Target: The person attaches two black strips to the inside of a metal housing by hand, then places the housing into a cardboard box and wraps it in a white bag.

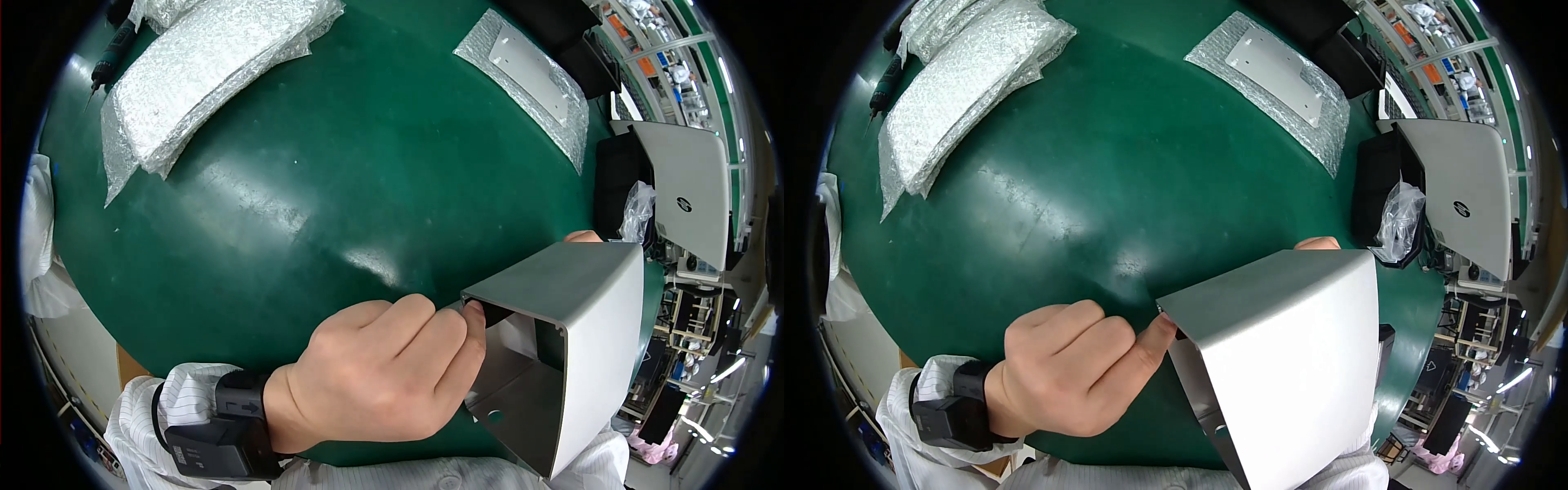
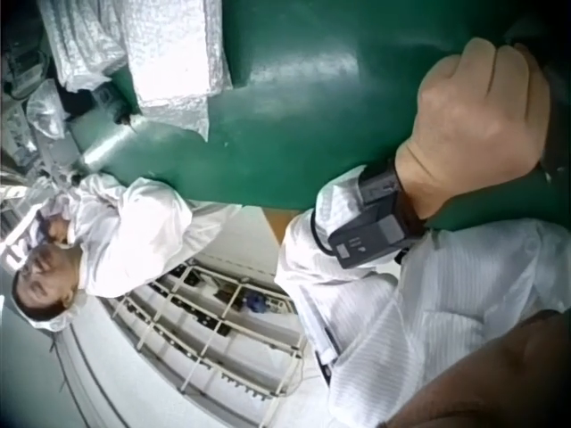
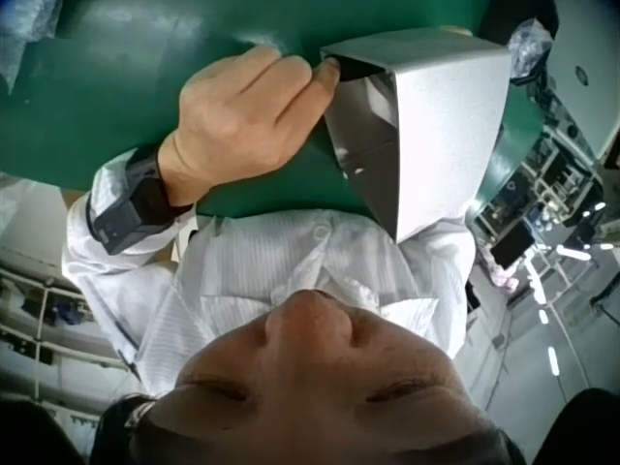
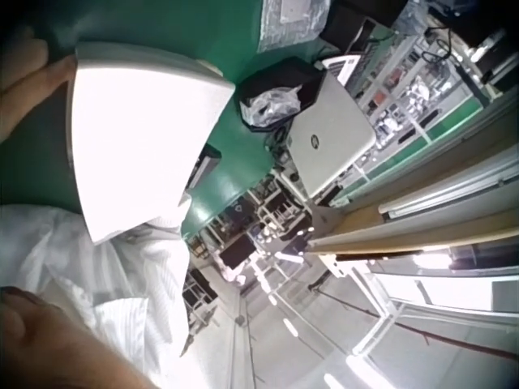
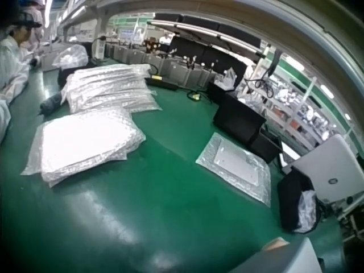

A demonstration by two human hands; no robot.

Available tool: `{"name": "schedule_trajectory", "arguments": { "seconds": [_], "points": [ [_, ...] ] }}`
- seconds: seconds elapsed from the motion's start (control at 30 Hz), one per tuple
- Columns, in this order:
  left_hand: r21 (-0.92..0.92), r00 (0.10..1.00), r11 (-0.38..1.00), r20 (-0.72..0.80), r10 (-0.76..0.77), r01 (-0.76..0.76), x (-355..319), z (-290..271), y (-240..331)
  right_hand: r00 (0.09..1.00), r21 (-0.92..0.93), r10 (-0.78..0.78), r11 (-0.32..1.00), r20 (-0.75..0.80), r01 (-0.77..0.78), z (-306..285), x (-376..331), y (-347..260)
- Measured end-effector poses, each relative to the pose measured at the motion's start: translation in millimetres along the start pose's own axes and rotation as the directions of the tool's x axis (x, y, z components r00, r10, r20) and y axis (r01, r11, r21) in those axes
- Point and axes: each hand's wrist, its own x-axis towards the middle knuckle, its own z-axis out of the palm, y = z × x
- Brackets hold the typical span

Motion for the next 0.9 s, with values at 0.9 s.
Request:
{"name": "schedule_trajectory", "arguments": {
  "seconds": [0.9],
  "points": [
    [0.017,0.991,0.991,0.007,0.131,-0.131,2,-6,-1,0.935,0.121,0.139,0.975,0.327,-0.188,-82,40,-15]
  ]
}}
